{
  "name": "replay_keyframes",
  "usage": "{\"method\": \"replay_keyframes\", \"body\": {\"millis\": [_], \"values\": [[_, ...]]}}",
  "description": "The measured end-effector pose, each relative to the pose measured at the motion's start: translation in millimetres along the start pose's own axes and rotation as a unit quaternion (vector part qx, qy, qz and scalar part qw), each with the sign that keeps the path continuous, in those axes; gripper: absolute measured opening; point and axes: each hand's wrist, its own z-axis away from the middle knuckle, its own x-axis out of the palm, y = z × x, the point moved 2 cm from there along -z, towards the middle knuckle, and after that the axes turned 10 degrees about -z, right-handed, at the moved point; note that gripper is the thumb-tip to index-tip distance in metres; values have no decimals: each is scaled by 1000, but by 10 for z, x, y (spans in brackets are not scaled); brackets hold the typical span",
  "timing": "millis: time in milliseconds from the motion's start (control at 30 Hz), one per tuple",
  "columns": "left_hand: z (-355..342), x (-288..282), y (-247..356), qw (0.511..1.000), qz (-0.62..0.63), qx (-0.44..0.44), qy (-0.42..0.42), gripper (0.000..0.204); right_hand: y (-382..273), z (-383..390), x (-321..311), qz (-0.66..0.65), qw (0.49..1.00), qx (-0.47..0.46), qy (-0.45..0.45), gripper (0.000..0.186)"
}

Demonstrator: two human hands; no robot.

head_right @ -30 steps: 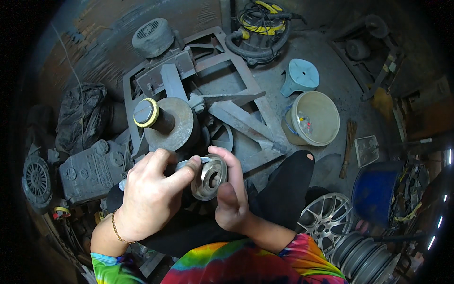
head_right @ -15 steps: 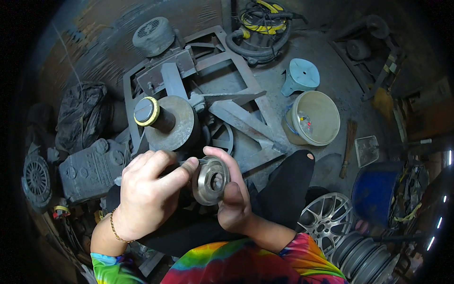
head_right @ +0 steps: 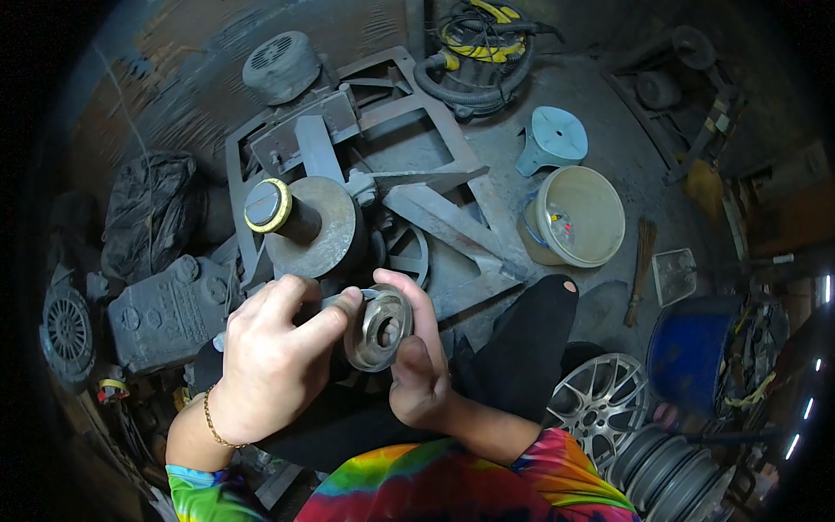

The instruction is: The person applies red tape to a circular metal piece mounted on a machine, then uses a thin metal tool to scrape the interior surface of a separate circular metal part held by hand.

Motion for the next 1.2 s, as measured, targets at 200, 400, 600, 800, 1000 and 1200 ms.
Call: {"method": "replay_keyframes", "body": {"millis": [200,400,600,800,1000,1200], "values": [[19,21,-29,1000,0,19,16,37,-39,-12,31,-26,999,22,-11,95],[51,45,-40,999,13,24,38,39,-69,-6,27,-31,998,48,-37,96],[49,60,-44,997,35,36,50,41,-77,-7,19,-53,995,63,-49,94],[76,75,-54,997,41,41,42,39,-27,-1,-35,-104,990,82,-46,88],[47,34,-43,997,38,46,45,37,-53,-12,-2,-83,990,106,-34,88],[68,23,-50,998,8,31,48,38,-69,-15,2,-41,998,31,-35,90]]}}
